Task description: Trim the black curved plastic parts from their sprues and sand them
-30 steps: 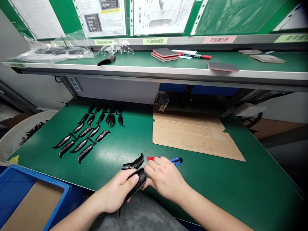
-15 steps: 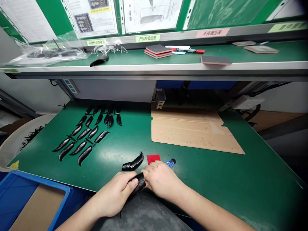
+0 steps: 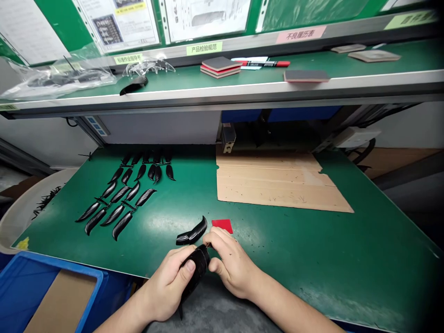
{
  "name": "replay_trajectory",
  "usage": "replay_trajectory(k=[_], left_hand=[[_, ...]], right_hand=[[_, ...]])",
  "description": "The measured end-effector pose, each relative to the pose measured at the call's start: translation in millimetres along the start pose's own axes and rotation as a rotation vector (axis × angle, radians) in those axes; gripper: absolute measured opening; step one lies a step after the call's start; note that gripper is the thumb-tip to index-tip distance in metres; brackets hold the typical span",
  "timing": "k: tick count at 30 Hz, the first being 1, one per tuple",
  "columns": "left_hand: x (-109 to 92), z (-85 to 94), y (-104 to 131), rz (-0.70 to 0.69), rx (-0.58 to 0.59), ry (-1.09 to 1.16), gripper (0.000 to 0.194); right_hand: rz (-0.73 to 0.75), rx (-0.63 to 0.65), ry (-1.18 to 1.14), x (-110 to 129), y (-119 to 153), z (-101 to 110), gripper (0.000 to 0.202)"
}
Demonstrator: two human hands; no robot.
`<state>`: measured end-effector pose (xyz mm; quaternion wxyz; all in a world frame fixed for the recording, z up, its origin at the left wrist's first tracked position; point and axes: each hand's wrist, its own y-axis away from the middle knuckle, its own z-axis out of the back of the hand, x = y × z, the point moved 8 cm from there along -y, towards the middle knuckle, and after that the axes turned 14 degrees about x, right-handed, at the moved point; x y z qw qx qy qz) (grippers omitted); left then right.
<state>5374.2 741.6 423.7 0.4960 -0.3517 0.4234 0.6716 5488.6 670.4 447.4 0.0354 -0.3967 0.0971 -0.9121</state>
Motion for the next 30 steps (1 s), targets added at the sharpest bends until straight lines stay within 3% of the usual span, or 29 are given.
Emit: replay_trajectory(k=[4, 6, 10, 13, 16, 22, 26, 30], left_hand=[[-14.0, 0.0, -3.2, -0.070, 0.001, -0.049, 0.040], [-20.6, 0.4, -5.1, -0.103, 0.012, -0.065, 0.039], [-27.4, 1.0, -6.4, -0.097, 0.034, -0.084, 0.038], [-22.6, -0.6, -7.0, -0.001, 0.058, -0.087, 0.038], [-12.4, -1.4, -7.0, 0.134, 0.059, -0.063, 0.040], [-12.6, -2.8, -6.3, 0.238, 0.075, -0.060, 0.042], [-21.2, -0.6, -6.9, 0.242, 0.090, -0.113, 0.043], [-29.3, -1.6, -10.1, 0.183, 0.116, -0.101, 0.044]], right_hand=[[-0.011, -0.044, 0.187, -0.1, 0.2, 1.4, 0.068], [0.002, 0.013, 0.161, -2.6, -1.1, -1.9, 0.066], [0.053, 0.246, -0.278, -8.0, -1.2, -14.1, 0.061], [0.004, 0.175, -0.404, -14.4, 1.3, -4.0, 0.062], [-0.001, 0.077, -0.079, -9.5, 3.1, 9.6, 0.066], [0.032, 0.060, 0.587, 6.4, 1.9, 14.3, 0.069], [0.056, 0.030, 0.760, 12.1, 0.7, 18.4, 0.069], [0.100, 0.029, 0.789, 13.0, 0.6, 16.8, 0.067]])
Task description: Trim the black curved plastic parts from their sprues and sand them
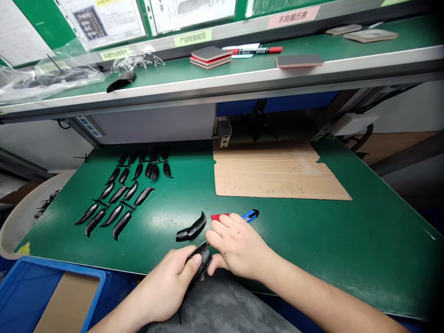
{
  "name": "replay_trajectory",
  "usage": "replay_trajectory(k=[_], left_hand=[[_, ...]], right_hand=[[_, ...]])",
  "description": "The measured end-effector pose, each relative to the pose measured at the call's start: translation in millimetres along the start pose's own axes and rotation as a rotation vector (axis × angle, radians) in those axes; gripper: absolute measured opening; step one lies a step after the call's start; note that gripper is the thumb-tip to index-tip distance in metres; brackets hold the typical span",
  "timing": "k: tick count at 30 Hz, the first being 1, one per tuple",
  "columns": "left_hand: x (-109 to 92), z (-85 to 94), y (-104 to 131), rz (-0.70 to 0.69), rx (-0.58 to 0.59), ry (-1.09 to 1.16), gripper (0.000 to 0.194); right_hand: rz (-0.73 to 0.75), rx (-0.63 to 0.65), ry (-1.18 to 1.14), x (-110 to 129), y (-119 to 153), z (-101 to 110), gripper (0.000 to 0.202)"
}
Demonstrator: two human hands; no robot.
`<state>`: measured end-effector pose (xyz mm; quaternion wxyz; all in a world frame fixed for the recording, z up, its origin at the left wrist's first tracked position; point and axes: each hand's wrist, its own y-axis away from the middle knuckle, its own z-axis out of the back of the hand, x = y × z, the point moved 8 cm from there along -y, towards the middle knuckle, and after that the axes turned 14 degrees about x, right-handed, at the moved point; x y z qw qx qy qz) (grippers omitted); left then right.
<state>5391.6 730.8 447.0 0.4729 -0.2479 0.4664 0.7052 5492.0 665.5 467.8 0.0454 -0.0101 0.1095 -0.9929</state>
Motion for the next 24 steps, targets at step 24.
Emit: replay_trajectory(k=[24], left_hand=[[-0.5, -2.9, -15.8, 0.000, -0.005, -0.210, 0.026]], right_hand=[[-0.366, 0.113, -1.083, -15.4, 28.8, -37.9, 0.026]])
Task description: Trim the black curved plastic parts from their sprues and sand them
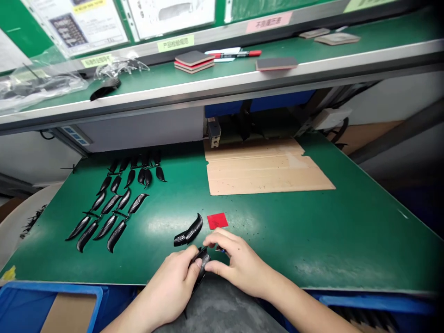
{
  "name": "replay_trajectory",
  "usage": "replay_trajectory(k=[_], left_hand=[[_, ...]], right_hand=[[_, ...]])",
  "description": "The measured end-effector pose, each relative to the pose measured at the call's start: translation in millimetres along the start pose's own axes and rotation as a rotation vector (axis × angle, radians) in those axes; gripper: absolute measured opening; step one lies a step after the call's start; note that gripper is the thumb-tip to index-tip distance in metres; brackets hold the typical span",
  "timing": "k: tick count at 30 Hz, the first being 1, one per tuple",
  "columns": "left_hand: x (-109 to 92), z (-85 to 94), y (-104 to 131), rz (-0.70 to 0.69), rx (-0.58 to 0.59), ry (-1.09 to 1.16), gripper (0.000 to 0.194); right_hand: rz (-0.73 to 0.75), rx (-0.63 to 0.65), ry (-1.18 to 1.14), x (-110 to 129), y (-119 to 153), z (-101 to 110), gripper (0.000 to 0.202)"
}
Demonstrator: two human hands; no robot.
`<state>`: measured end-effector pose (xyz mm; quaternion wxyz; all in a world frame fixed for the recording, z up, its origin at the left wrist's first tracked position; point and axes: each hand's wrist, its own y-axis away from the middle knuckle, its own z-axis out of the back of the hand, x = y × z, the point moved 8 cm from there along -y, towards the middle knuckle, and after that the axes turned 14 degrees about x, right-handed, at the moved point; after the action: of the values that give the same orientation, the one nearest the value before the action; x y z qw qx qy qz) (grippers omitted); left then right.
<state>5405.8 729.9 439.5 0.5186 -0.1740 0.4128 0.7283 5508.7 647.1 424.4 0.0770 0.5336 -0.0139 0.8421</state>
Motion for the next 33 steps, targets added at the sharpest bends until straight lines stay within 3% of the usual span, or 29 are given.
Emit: replay_trajectory(k=[2, 4, 6, 8, 10, 12, 13, 15, 18, 20, 23, 25, 27, 30, 33], left_hand=[[0.0, -3.8, -3.3, -0.016, 0.022, -0.059, 0.023], [-0.6, -9.1, -7.0, -0.048, 0.064, -0.111, 0.022], [-1.9, -15.1, -11.1, -0.096, 0.120, -0.152, 0.021], [-3.2, -19.8, -15.2, -0.140, 0.164, -0.184, 0.021], [-4.9, -23.2, -18.9, -0.176, 0.199, -0.201, 0.023], [-8.1, -27.3, -22.0, -0.207, 0.237, -0.207, 0.024], [-10.3, -29.8, -23.2, -0.219, 0.253, -0.212, 0.025], [-16.1, -36.2, -25.3, -0.241, 0.285, -0.225, 0.023], [-27.5, -51.2, -28.4, -0.278, 0.354, -0.235, 0.020], [-36.0, -61.9, -31.1, -0.298, 0.402, -0.238, 0.019], [-47.8, -71.0, -38.3, -0.287, 0.413, -0.274, 0.022], [-55.5, -74.7, -44.9, -0.260, 0.409, -0.293, 0.026], [-63.1, -81.2, -52.5, -0.233, 0.431, -0.290, 0.027], [-70.9, -98.3, -66.4, -0.199, 0.496, -0.246, 0.025], [-71.1, -115.5, -84.9, -0.165, 0.513, -0.187, 0.032]], right_hand=[[-0.124, 0.045, -0.075, -9.6, 3.5, -10.6, 0.018], [-0.213, 0.084, -0.230, -22.1, 7.4, -25.9, 0.023], [-0.240, 0.027, -0.390, -33.3, 11.9, -36.7, 0.027], [-0.262, -0.205, -0.509, -46.6, 22.8, -33.6, 0.025], [-0.291, -0.541, -0.546, -58.1, 46.2, -20.8, 0.024], [-0.280, -0.832, -0.472, -57.2, 75.7, -7.6, 0.019], [-0.264, -0.901, -0.413, -52.2, 87.2, -4.1, 0.017], [-0.237, -0.874, -0.295, -39.0, 98.2, -4.5, 0.020], [-0.258, -0.680, -0.177, -26.6, 99.2, -17.7, 0.023], [-0.282, -0.616, -0.127, -27.3, 101.9, -23.8, 0.016], [-0.321, -0.697, 0.005, -34.9, 120.7, -15.9, 0.005], [-0.333, -0.796, 0.152, -36.8, 140.0, -4.7, 0.012], [-0.275, -0.794, 0.329, -32.8, 151.0, 1.7, 0.019], [-0.107, -0.587, 0.602, -26.5, 147.5, -4.9, 0.030], [-0.086, -0.489, 0.750, -38.6, 145.7, -7.1, 0.019]])
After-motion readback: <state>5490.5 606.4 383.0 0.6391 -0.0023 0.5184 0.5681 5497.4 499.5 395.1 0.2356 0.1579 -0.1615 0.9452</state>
